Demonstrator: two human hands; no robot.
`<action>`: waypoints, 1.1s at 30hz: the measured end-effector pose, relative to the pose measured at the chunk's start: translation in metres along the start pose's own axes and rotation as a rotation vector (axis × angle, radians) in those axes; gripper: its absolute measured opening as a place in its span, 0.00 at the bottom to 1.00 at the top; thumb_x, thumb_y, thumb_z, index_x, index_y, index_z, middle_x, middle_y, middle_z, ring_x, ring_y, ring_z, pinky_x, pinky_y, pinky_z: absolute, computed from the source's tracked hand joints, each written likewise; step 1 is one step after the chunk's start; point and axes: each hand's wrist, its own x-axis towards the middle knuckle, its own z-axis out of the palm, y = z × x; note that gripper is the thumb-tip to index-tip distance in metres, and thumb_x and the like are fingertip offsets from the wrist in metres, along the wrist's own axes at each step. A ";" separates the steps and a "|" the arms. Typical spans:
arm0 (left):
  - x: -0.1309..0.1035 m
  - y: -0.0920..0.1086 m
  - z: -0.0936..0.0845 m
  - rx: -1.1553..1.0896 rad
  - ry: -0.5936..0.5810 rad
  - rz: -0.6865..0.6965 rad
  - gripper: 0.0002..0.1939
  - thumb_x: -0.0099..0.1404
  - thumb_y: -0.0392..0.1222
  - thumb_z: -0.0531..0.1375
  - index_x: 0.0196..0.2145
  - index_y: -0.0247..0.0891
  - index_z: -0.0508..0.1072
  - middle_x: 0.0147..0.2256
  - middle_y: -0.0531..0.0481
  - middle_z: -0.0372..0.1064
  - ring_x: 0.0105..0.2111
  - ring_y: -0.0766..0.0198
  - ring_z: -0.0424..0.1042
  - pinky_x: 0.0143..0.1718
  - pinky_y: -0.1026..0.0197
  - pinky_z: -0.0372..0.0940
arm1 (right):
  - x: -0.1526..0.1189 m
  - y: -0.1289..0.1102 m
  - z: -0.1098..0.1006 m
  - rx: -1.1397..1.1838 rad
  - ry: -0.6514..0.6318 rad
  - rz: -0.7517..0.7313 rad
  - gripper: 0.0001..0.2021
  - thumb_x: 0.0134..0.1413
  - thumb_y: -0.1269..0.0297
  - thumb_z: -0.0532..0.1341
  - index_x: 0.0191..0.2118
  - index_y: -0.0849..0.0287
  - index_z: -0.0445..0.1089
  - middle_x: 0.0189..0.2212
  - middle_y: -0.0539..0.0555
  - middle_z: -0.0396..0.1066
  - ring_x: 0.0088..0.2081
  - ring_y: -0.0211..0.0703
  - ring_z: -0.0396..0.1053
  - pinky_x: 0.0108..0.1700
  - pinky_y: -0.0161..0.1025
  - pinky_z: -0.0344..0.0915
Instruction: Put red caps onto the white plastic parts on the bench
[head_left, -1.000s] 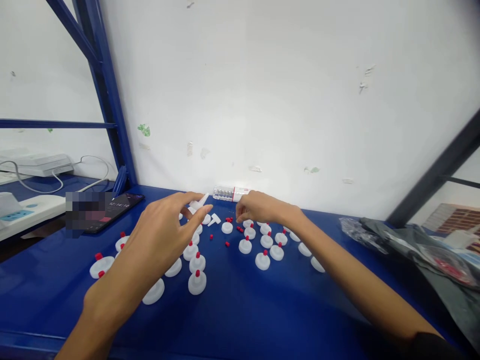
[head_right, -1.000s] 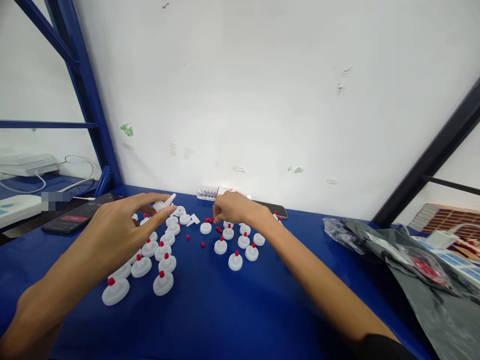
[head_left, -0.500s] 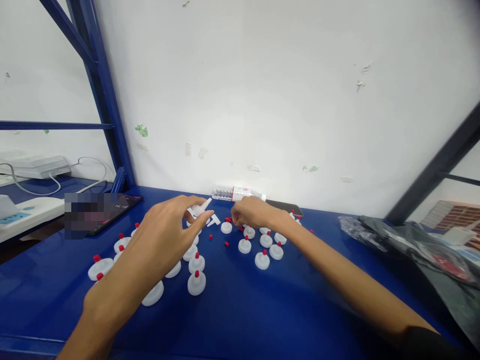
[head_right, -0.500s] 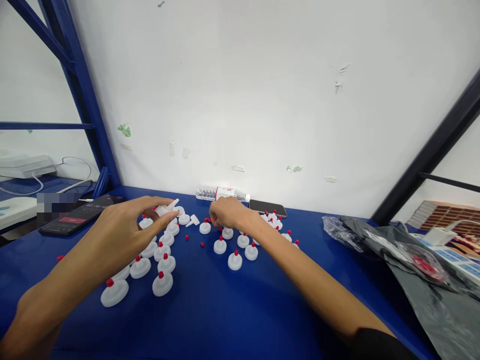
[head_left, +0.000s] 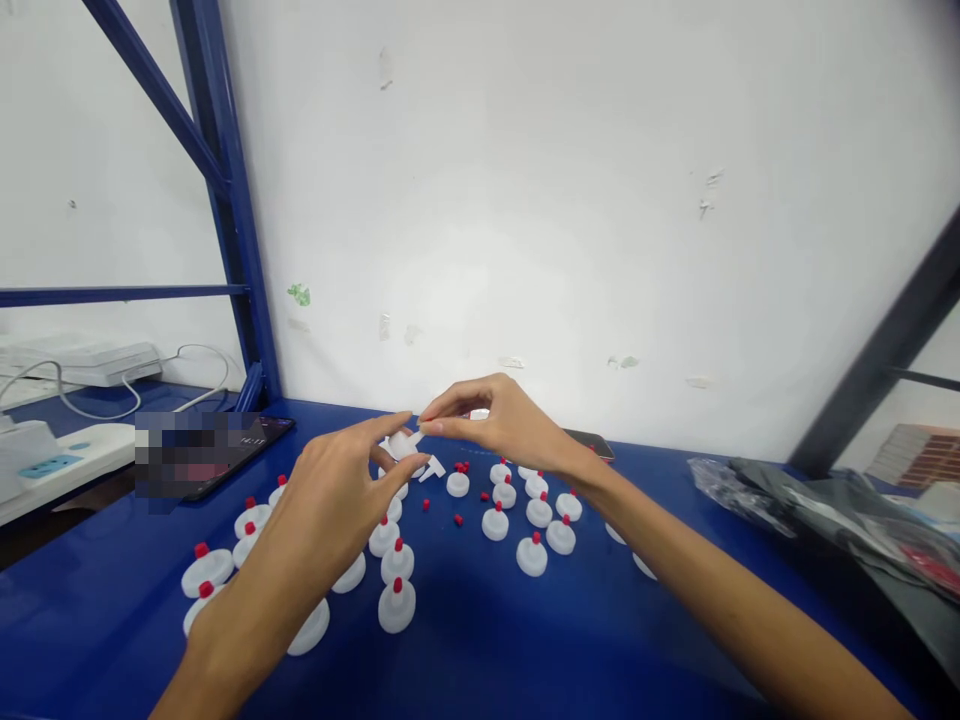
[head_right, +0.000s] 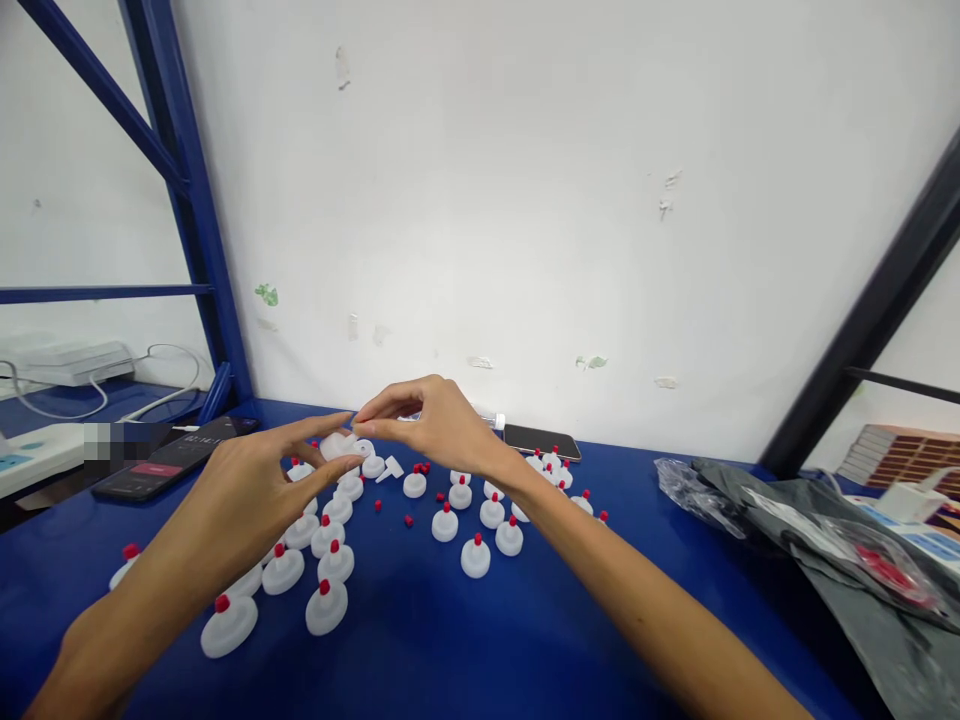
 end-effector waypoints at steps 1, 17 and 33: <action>0.000 0.001 -0.001 -0.018 0.007 -0.005 0.26 0.67 0.59 0.59 0.57 0.43 0.76 0.31 0.52 0.81 0.25 0.54 0.77 0.41 0.52 0.69 | 0.000 0.000 0.001 0.008 0.013 0.003 0.10 0.59 0.56 0.68 0.40 0.56 0.81 0.37 0.53 0.81 0.40 0.43 0.77 0.47 0.41 0.71; -0.005 0.005 0.000 -0.128 0.148 -0.006 0.29 0.66 0.60 0.60 0.61 0.48 0.71 0.46 0.50 0.81 0.23 0.60 0.76 0.37 0.53 0.71 | 0.001 0.010 -0.020 -0.068 -0.060 0.128 0.11 0.51 0.58 0.72 0.37 0.60 0.81 0.33 0.54 0.82 0.36 0.44 0.78 0.40 0.38 0.72; -0.006 0.002 -0.009 -0.058 0.189 -0.021 0.18 0.68 0.57 0.58 0.52 0.53 0.76 0.34 0.55 0.80 0.24 0.59 0.76 0.35 0.54 0.70 | -0.004 0.076 -0.010 -0.706 -0.282 0.538 0.04 0.46 0.67 0.74 0.31 0.58 0.81 0.28 0.53 0.80 0.31 0.43 0.76 0.30 0.35 0.62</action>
